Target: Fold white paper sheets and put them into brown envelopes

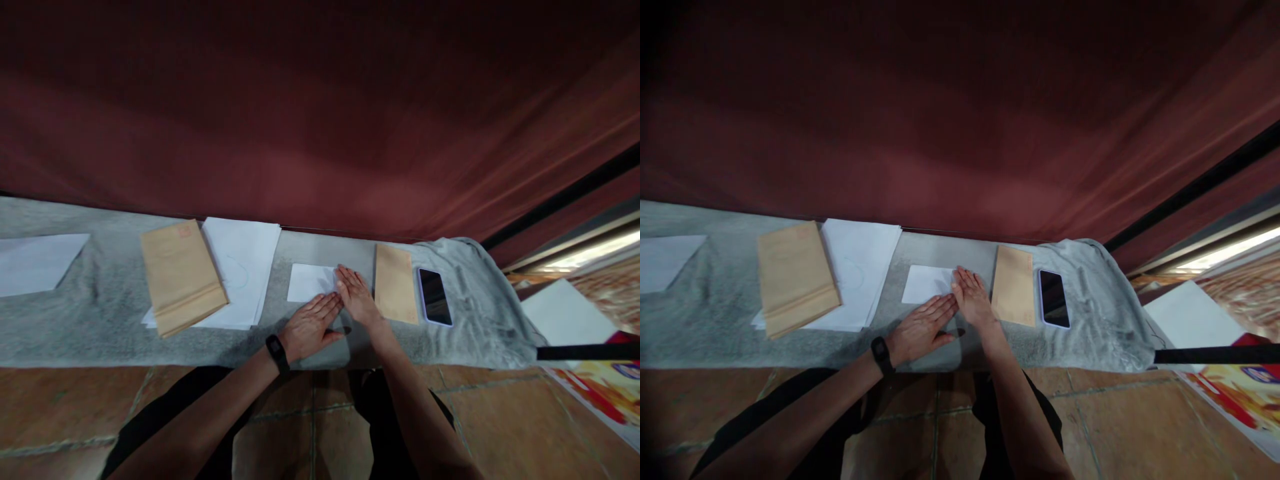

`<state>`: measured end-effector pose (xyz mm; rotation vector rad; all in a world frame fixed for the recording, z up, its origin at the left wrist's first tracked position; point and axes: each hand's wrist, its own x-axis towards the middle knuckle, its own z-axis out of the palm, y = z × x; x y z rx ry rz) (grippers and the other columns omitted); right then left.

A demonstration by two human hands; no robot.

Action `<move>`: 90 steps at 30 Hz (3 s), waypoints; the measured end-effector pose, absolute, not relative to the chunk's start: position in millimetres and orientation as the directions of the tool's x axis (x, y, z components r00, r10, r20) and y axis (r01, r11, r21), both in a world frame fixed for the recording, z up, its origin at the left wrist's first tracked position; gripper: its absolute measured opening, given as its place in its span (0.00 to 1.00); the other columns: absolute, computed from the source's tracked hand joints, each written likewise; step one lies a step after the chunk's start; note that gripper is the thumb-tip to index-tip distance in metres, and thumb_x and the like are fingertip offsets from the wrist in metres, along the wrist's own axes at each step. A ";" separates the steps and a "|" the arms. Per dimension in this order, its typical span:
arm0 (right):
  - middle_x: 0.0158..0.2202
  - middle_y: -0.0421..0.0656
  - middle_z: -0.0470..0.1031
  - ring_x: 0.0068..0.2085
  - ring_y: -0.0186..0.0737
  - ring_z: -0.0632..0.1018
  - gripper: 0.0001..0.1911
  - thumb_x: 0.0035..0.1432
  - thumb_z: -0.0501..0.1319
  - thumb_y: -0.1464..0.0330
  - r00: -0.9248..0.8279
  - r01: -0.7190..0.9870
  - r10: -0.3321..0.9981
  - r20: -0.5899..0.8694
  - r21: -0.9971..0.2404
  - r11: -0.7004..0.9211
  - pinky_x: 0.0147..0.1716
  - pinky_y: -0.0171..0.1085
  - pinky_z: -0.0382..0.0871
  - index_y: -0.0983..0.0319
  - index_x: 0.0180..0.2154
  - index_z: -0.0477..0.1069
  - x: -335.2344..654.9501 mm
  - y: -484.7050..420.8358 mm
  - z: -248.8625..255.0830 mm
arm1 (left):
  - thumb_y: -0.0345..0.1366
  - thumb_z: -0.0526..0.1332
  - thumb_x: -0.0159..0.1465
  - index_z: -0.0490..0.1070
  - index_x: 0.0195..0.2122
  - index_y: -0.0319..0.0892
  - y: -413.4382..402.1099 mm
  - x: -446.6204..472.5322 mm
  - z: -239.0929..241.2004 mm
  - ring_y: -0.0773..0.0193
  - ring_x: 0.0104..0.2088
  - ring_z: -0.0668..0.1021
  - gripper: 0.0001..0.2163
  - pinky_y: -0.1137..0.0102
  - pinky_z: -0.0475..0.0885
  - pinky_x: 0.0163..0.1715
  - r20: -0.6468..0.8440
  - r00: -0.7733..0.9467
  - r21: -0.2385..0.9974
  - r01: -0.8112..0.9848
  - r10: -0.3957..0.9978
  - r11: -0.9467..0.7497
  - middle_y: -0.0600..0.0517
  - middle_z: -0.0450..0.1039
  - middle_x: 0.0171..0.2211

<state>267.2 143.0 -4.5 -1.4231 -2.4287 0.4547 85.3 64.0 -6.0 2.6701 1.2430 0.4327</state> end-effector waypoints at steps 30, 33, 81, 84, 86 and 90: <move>0.71 0.44 0.59 0.72 0.40 0.57 0.31 0.76 0.35 0.57 -0.500 0.713 0.858 0.114 -0.509 0.483 0.72 0.51 0.50 0.59 0.69 0.57 273.6 137.1 0.0 | 0.55 0.49 0.72 0.50 0.72 0.40 60.2 85.7 -10.5 0.56 0.72 0.57 0.33 0.56 0.48 0.71 0.211 0.603 0.243 0.730 0.769 -0.639 0.42 0.57 0.71; 0.71 0.43 0.60 0.72 0.39 0.58 0.31 0.76 0.34 0.56 -0.570 0.680 0.819 0.074 -0.516 0.520 0.72 0.50 0.49 0.58 0.68 0.60 271.3 134.4 0.0 | 0.57 0.50 0.71 0.49 0.72 0.39 59.3 85.9 -9.5 0.55 0.72 0.57 0.36 0.55 0.46 0.72 0.212 0.601 0.246 0.730 0.770 -0.637 0.42 0.57 0.71; 0.73 0.50 0.52 0.72 0.47 0.56 0.31 0.75 0.47 0.60 -0.478 0.850 0.862 0.168 -0.158 0.503 0.71 0.51 0.47 0.68 0.71 0.50 256.2 100.5 -10.9 | 0.44 0.48 0.73 0.55 0.71 0.35 79.7 66.9 -9.8 0.51 0.72 0.55 0.28 0.52 0.51 0.71 0.287 0.259 0.167 0.935 0.922 -0.314 0.41 0.53 0.71; 0.73 0.50 0.52 0.73 0.47 0.55 0.29 0.74 0.46 0.63 -0.479 0.852 0.862 0.163 -0.150 0.502 0.71 0.51 0.46 0.68 0.71 0.51 255.9 100.1 -10.4 | 0.44 0.48 0.74 0.58 0.70 0.39 81.0 75.6 -9.8 0.52 0.72 0.55 0.26 0.52 0.50 0.71 0.255 0.346 0.164 0.905 0.903 -0.393 0.44 0.54 0.72; 0.73 0.49 0.51 0.73 0.47 0.55 0.29 0.74 0.46 0.66 -0.479 0.852 0.863 0.163 -0.150 0.502 0.71 0.51 0.46 0.68 0.71 0.51 255.8 99.8 -10.1 | 0.44 0.49 0.74 0.59 0.70 0.40 82.5 79.6 -11.0 0.53 0.72 0.56 0.26 0.52 0.50 0.71 0.239 0.364 0.170 0.897 0.900 -0.408 0.45 0.54 0.72; 0.73 0.49 0.52 0.73 0.46 0.55 0.29 0.73 0.47 0.67 -0.473 0.853 0.865 0.168 -0.158 0.498 0.71 0.51 0.46 0.66 0.71 0.50 255.7 99.1 -11.0 | 0.46 0.49 0.74 0.58 0.70 0.39 86.2 80.3 -11.6 0.52 0.72 0.56 0.27 0.52 0.52 0.71 0.228 0.352 0.178 0.902 0.908 -0.394 0.43 0.53 0.72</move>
